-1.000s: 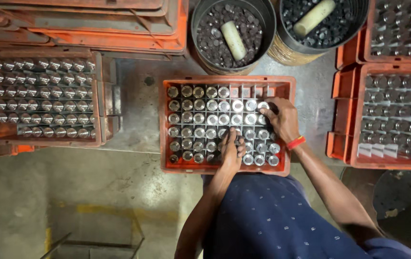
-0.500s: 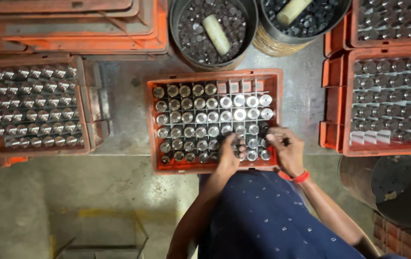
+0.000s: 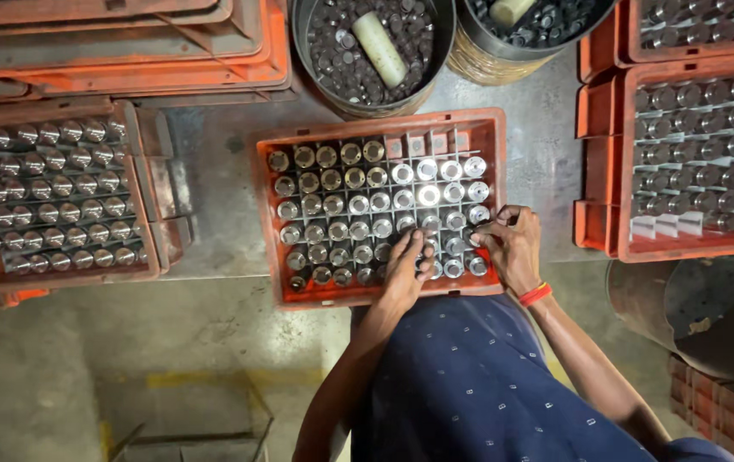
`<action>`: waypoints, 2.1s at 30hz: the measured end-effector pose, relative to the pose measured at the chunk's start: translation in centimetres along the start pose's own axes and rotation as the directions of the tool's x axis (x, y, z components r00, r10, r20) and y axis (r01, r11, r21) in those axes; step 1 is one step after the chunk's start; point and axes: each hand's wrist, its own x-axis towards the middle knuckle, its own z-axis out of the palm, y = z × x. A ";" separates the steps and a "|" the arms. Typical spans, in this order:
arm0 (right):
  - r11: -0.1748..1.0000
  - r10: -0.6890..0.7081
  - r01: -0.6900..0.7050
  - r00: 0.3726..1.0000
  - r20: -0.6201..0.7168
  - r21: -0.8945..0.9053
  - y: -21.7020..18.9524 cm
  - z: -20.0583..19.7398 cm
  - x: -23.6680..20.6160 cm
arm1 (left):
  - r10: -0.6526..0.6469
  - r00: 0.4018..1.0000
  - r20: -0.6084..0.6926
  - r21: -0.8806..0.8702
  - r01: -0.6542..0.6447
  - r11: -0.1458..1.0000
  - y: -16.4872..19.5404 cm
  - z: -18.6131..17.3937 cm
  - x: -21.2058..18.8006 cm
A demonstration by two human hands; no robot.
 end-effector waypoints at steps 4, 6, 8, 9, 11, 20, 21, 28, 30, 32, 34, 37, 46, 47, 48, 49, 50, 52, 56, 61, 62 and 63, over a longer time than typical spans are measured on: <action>0.982 0.124 -0.119 0.992 -0.025 0.150 -1.6 -0.9 0.6 | 0.021 0.997 0.072 0.217 -0.036 0.976 0.7 1.4 -0.3; 0.907 0.204 -0.214 0.977 0.067 0.362 -2.3 -1.0 0.4 | -0.014 0.997 0.072 0.357 -0.013 0.934 0.6 2.5 0.2; 0.700 0.261 -0.401 0.914 0.311 0.591 -3.0 -0.6 0.0 | -0.011 0.999 0.052 0.463 -0.015 0.886 -0.3 3.5 0.2; 0.675 0.308 -0.457 0.888 0.342 0.579 -3.0 -0.3 -0.1 | 0.014 0.999 0.049 0.508 -0.037 0.861 -0.8 4.1 0.6; 0.619 0.396 -0.559 0.829 0.395 0.551 -2.7 0.1 -0.1 | 0.029 0.999 0.018 0.534 -0.034 0.845 -0.9 4.2 1.0; 0.984 -0.178 0.179 0.984 -0.020 0.010 2.0 0.4 2.0 | 0.082 0.991 -0.101 0.254 -0.054 0.966 0.0 1.8 1.3; 0.997 -0.054 0.054 0.999 -0.007 0.054 2.0 0.8 2.5 | 0.095 0.993 -0.073 0.265 -0.072 0.962 -0.1 1.8 1.3; 0.942 0.108 -0.112 0.994 0.030 0.316 1.0 0.1 3.1 | 0.121 0.987 0.106 0.247 -0.144 0.958 0.6 2.4 0.9; 0.761 0.175 -0.285 0.955 0.237 0.583 -0.1 0.0 1.9 | 0.033 0.992 0.123 0.342 -0.074 0.937 0.6 3.1 0.7; 0.333 0.145 -0.631 0.768 0.623 0.700 -1.1 0.3 1.2 | -0.013 0.995 0.101 0.394 -0.028 0.919 0.5 3.4 0.7; 0.570 0.329 -0.583 0.808 0.489 0.578 -1.4 0.5 1.4 | -0.019 0.999 0.041 0.397 0.001 0.918 0.1 3.3 0.8; 0.891 0.258 -0.279 0.960 0.108 0.359 -0.5 0.0 3.1 | 0.035 0.999 0.042 0.024 -0.036 0.999 -0.2 1.8 1.5; 0.997 0.018 -0.015 1.000 -0.025 0.082 1.6 1.0 8.7 | 0.112 0.993 -0.026 0.005 -0.112 0.994 -0.9 -0.3 2.0; 0.995 0.052 -0.051 0.999 -0.010 0.089 1.6 0.9 8.8 | 0.118 0.993 -0.022 -0.004 -0.118 0.993 -0.5 0.0 1.7; 0.986 0.067 -0.062 0.997 -0.027 0.154 1.6 0.8 8.7 | 0.123 0.992 -0.016 -0.013 -0.123 0.992 0.0 0.5 1.4; 0.974 0.084 -0.072 0.995 -0.048 0.215 1.6 0.6 8.3 | 0.127 0.992 -0.005 -0.022 -0.127 0.992 0.5 1.1 1.2; 0.959 0.098 -0.076 0.993 -0.067 0.273 1.6 0.4 7.7 | 0.143 0.990 -0.003 0.108 -0.141 0.984 0.8 1.8 0.9; 0.903 0.151 -0.172 0.985 0.083 0.394 1.4 0.4 6.1 | 0.194 0.981 -0.010 0.351 -0.178 0.919 1.2 3.2 0.3; 0.549 0.144 -0.614 0.737 0.660 0.566 -0.2 2.5 2.3 | 0.147 0.986 0.083 0.357 -0.167 0.919 1.0 4.5 0.0; 0.868 0.138 -0.202 0.976 0.171 0.454 0.9 1.7 4.8 | 0.214 0.977 -0.003 0.109 -0.213 0.971 0.6 2.1 0.0; 0.921 0.056 -0.066 0.998 0.036 0.384 1.3 1.1 6.1 | 0.200 0.979 -0.040 0.095 -0.195 0.976 0.6 1.5 -0.1; 0.971 -0.067 0.059 0.997 0.029 0.233 1.8 0.4 7.7 | 0.182 0.980 -0.078 0.079 -0.176 0.981 0.4 1.1 -0.2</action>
